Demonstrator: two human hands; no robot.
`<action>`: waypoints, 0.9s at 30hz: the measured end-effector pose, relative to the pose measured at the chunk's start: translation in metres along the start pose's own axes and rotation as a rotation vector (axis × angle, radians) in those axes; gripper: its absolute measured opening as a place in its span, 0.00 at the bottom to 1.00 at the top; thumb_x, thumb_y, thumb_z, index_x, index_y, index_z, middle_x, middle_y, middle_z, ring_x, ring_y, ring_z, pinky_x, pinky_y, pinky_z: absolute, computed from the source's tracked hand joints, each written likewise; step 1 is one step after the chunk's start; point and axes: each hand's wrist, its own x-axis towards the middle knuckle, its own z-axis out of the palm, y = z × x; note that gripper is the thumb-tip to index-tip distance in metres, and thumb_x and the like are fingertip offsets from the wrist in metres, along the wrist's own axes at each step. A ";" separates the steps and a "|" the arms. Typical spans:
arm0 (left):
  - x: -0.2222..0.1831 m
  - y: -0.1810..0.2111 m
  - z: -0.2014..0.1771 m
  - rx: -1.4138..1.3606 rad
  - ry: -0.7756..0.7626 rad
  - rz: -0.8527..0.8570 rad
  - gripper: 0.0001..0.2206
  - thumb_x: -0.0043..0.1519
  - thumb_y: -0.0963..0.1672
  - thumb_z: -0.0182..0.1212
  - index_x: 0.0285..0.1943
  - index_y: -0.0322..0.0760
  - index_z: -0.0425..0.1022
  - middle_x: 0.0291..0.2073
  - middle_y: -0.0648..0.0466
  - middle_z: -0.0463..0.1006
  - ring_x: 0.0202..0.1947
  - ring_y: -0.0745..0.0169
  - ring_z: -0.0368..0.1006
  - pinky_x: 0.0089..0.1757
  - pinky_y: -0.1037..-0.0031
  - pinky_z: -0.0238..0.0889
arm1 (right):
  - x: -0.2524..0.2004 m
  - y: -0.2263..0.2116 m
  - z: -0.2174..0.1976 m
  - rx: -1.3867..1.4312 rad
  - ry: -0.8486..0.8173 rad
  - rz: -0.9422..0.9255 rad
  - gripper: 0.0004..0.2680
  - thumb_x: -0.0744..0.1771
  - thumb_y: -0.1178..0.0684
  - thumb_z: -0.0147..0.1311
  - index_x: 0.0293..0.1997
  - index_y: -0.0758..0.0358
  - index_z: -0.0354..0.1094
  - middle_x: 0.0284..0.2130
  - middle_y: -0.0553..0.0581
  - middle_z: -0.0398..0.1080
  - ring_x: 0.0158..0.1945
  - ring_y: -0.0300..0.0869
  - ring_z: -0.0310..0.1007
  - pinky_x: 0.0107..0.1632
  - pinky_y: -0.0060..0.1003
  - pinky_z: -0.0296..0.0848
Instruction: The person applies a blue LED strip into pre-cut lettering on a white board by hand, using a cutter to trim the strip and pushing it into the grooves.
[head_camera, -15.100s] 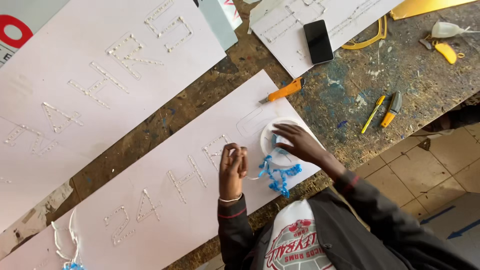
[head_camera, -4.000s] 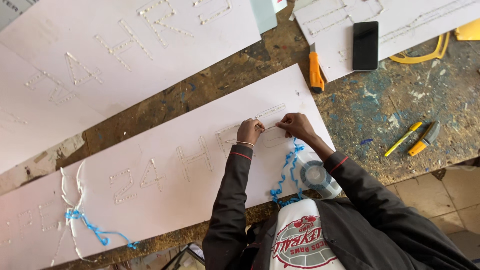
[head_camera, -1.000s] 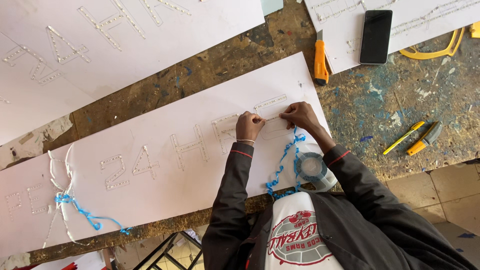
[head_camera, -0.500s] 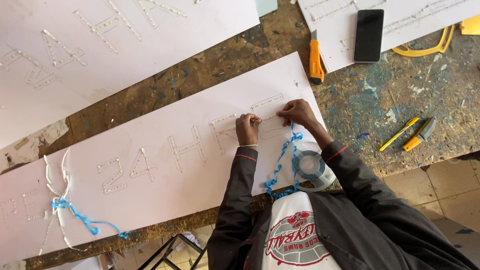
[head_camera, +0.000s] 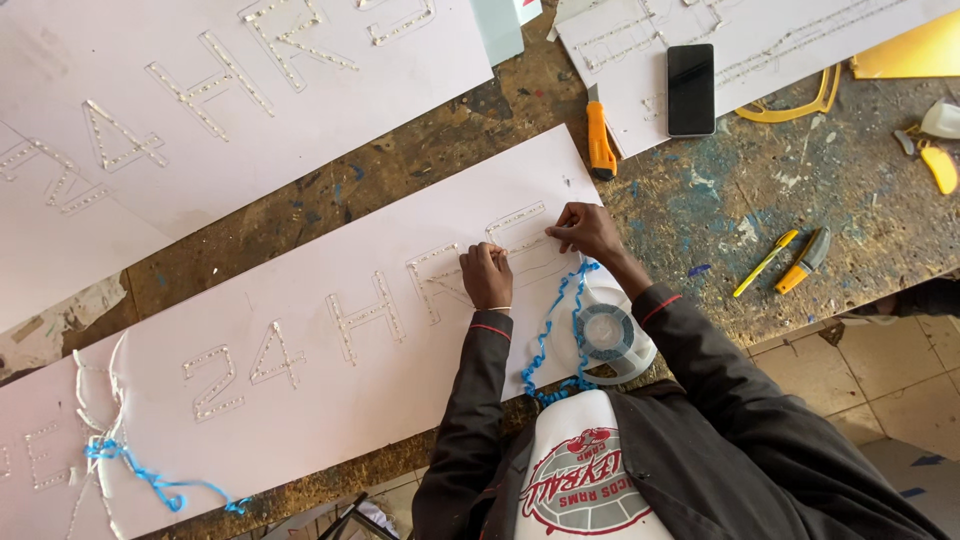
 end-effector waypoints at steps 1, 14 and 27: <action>-0.003 0.006 -0.006 -0.001 -0.003 0.004 0.10 0.64 0.45 0.76 0.44 0.49 0.75 0.36 0.58 0.75 0.44 0.45 0.77 0.49 0.58 0.72 | -0.003 -0.002 0.002 0.001 0.004 0.002 0.08 0.67 0.56 0.73 0.41 0.68 0.79 0.22 0.63 0.81 0.23 0.46 0.84 0.29 0.34 0.82; -0.019 0.023 -0.009 0.016 0.111 0.187 0.04 0.71 0.42 0.65 0.52 0.46 0.78 0.46 0.55 0.77 0.51 0.48 0.77 0.54 0.59 0.68 | -0.012 -0.016 0.009 -0.095 0.083 -0.018 0.06 0.66 0.54 0.71 0.39 0.64 0.80 0.18 0.59 0.79 0.20 0.41 0.81 0.34 0.31 0.77; -0.040 0.056 0.021 0.166 -0.070 0.287 0.22 0.74 0.51 0.60 0.74 0.39 0.74 0.73 0.48 0.75 0.73 0.46 0.69 0.72 0.49 0.56 | -0.044 -0.013 -0.018 -0.244 0.181 0.082 0.11 0.68 0.42 0.71 0.42 0.58 0.83 0.25 0.52 0.84 0.33 0.49 0.86 0.48 0.39 0.77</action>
